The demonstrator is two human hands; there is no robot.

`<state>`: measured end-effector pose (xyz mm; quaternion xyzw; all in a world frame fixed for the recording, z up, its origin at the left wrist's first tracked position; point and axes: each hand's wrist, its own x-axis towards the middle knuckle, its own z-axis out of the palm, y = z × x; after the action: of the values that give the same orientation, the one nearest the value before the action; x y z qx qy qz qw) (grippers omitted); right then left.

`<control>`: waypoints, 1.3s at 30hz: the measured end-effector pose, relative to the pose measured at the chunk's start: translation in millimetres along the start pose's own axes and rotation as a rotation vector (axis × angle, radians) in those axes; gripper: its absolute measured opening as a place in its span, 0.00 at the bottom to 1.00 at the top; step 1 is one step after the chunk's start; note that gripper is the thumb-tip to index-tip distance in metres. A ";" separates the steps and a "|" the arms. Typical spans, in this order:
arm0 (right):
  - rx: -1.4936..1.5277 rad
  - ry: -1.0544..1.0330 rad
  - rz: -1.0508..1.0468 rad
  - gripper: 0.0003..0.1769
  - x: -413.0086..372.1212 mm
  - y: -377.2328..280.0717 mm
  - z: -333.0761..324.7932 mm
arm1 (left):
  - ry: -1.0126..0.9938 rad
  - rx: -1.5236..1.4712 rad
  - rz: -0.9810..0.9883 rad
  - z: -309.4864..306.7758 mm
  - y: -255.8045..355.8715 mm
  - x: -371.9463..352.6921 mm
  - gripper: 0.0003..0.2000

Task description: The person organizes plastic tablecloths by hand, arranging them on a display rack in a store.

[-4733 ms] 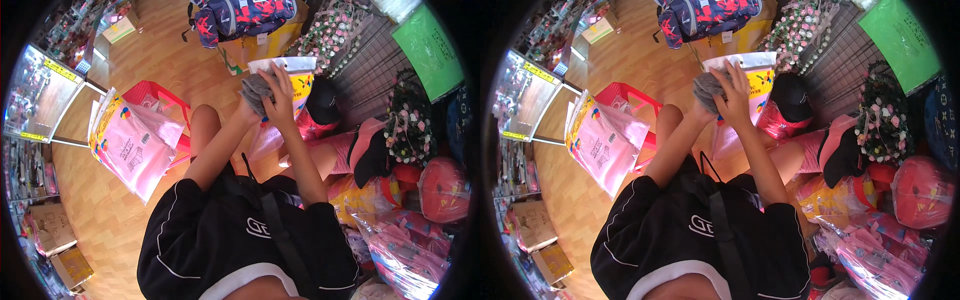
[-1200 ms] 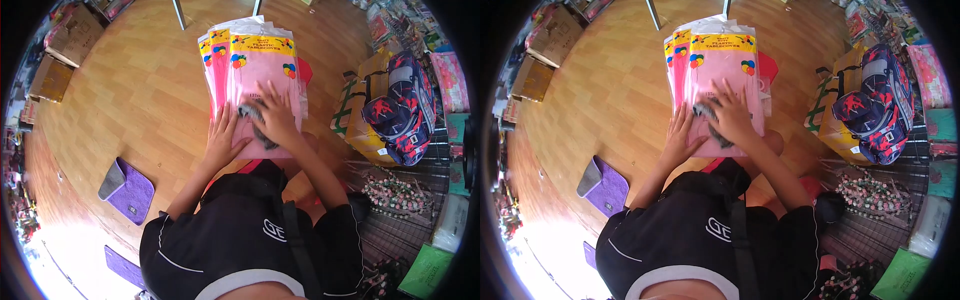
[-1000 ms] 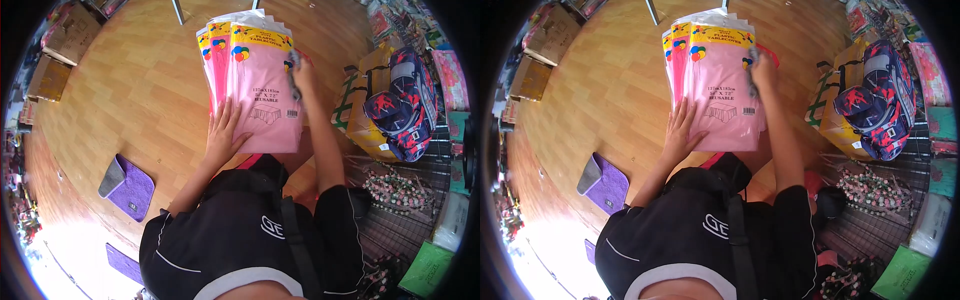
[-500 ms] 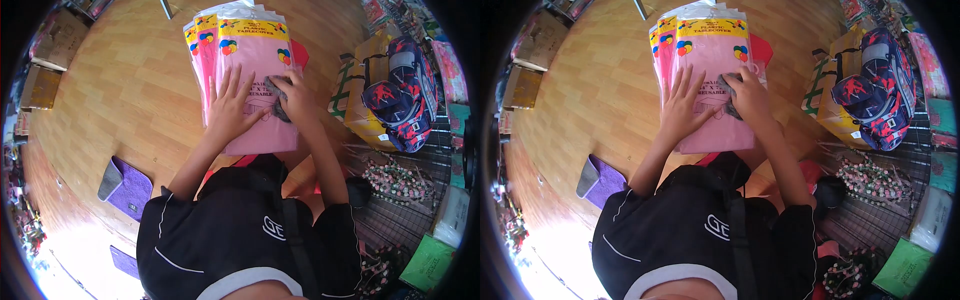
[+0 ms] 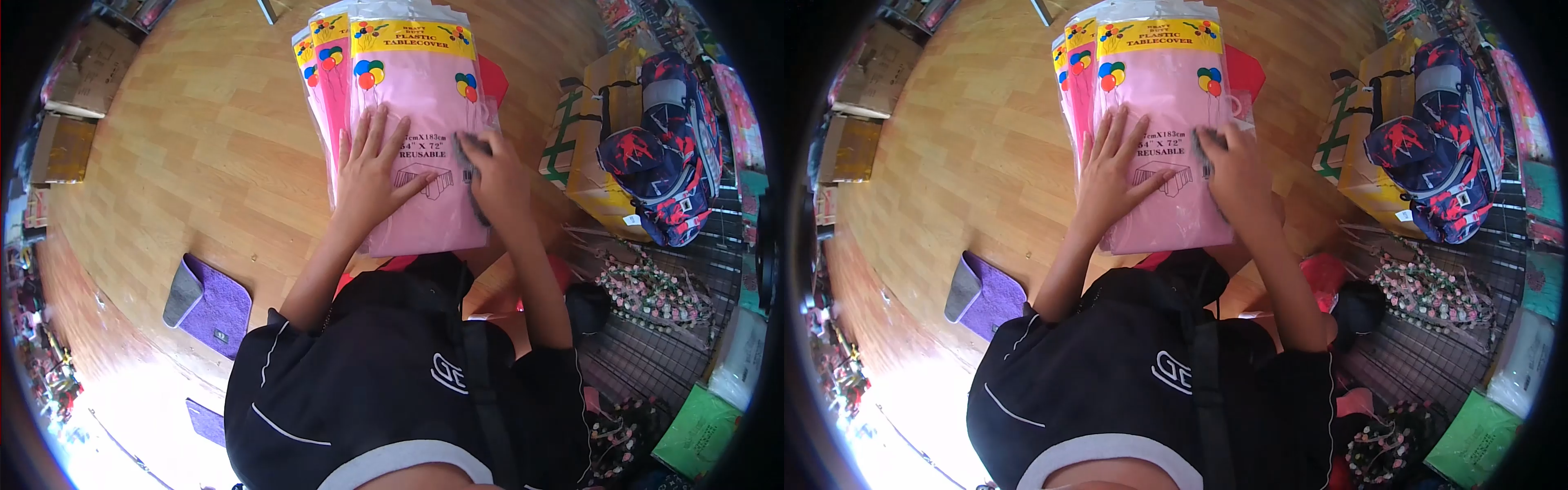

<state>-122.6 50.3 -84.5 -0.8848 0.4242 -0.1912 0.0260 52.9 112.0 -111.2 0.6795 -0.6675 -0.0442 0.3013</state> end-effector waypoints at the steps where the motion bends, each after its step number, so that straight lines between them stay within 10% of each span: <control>1: -0.003 -0.002 0.005 0.20 3.3 0.0 2.6 | 0.008 -0.004 0.005 0.2 0.7 0.0 0.36; 22: 0.363 -0.076 -0.010 0.24 1.1 -45.0 -15.4 | 0.080 -0.372 -0.289 -9.4 -26.3 -47.0 0.39; 30: -0.101 0.091 -0.425 0.27 79.4 -41.8 62.2 | 0.107 -0.509 -0.257 1.3 -27.5 -54.2 0.31; 39: 0.292 0.122 0.227 0.19 144.8 15.7 63.1 | 0.134 -0.450 -0.278 2.9 -28.0 -49.7 0.33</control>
<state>-29.4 -77.2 -100.4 -0.8050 0.4897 -0.2996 0.1498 71.0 155.3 -143.7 0.6821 -0.5197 -0.1871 0.4792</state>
